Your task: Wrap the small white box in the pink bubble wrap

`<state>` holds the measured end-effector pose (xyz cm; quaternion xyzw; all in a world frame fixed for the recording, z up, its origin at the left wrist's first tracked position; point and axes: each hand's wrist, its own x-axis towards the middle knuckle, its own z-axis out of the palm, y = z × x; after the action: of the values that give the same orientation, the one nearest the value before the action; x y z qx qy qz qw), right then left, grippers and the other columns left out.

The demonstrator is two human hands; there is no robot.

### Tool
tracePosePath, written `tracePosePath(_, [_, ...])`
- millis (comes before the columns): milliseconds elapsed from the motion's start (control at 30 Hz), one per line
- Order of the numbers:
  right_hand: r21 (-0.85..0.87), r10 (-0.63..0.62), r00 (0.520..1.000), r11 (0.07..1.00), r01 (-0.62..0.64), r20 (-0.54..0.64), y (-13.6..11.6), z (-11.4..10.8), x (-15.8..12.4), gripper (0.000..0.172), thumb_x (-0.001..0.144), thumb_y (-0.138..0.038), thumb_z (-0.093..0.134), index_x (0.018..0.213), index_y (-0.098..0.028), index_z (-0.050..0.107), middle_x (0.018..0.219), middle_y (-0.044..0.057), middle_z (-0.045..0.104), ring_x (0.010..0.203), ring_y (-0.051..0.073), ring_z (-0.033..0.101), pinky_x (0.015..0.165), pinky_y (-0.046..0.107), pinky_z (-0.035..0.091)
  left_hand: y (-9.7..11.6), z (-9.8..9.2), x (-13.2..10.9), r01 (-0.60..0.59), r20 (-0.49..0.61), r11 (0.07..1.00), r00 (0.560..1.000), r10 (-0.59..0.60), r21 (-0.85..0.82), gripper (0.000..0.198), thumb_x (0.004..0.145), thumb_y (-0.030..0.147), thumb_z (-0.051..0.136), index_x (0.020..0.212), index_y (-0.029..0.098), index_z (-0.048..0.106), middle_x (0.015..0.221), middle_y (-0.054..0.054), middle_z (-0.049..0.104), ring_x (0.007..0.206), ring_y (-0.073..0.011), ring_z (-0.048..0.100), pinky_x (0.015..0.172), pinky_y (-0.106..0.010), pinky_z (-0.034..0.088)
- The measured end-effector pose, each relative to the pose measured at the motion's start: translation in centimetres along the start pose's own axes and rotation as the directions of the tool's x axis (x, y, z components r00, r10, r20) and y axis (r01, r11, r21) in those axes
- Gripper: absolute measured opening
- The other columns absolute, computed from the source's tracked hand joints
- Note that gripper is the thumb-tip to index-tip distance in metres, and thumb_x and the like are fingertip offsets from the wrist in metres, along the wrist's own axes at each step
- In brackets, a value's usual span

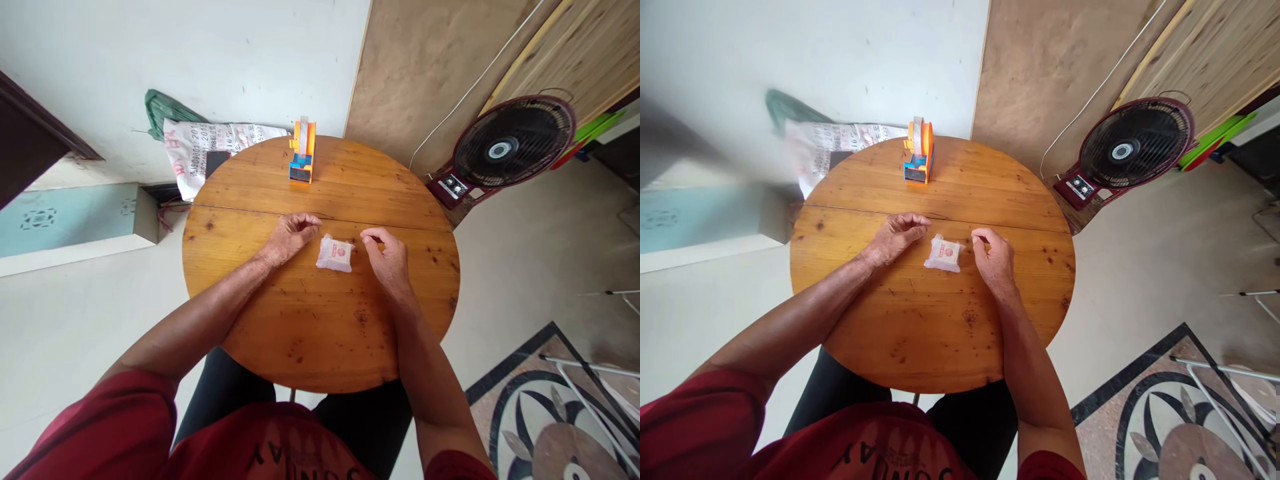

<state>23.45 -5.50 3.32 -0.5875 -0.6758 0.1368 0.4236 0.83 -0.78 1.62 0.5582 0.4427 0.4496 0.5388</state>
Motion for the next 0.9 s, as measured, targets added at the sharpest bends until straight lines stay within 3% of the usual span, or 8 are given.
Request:
tracePosePath(467, [-0.017,0.003,1.000,1.000,-0.003,-0.005,0.3,0.2,0.0,0.019,0.089,-0.031,0.055,0.085,-0.023,0.072,0.088,0.005,0.076,0.086,0.023,0.071,0.081,0.036,0.051,-0.2,0.2,0.0,-0.026,0.018,0.999,1.000,0.026,-0.020,0.015,0.073,0.028,0.067,0.081,0.015,0.070,0.066,0.003,0.063,0.058,-0.0088,0.050,0.058,-0.021,0.042])
tracePosePath(900, [-0.029,0.132,0.991,0.991,-0.132,0.016,2.0,0.6,0.3,0.029,0.090,-0.042,0.052,0.080,-0.021,0.069,0.078,0.004,0.072,0.071,0.020,0.065,0.069,0.032,0.046,-0.5,-0.1,0.4,0.022,-0.011,0.999,1.000,-0.023,-0.043,0.013,0.071,0.024,0.064,0.080,0.015,0.068,0.059,0.004,0.058,0.052,-0.0080,0.046,0.053,-0.021,0.037])
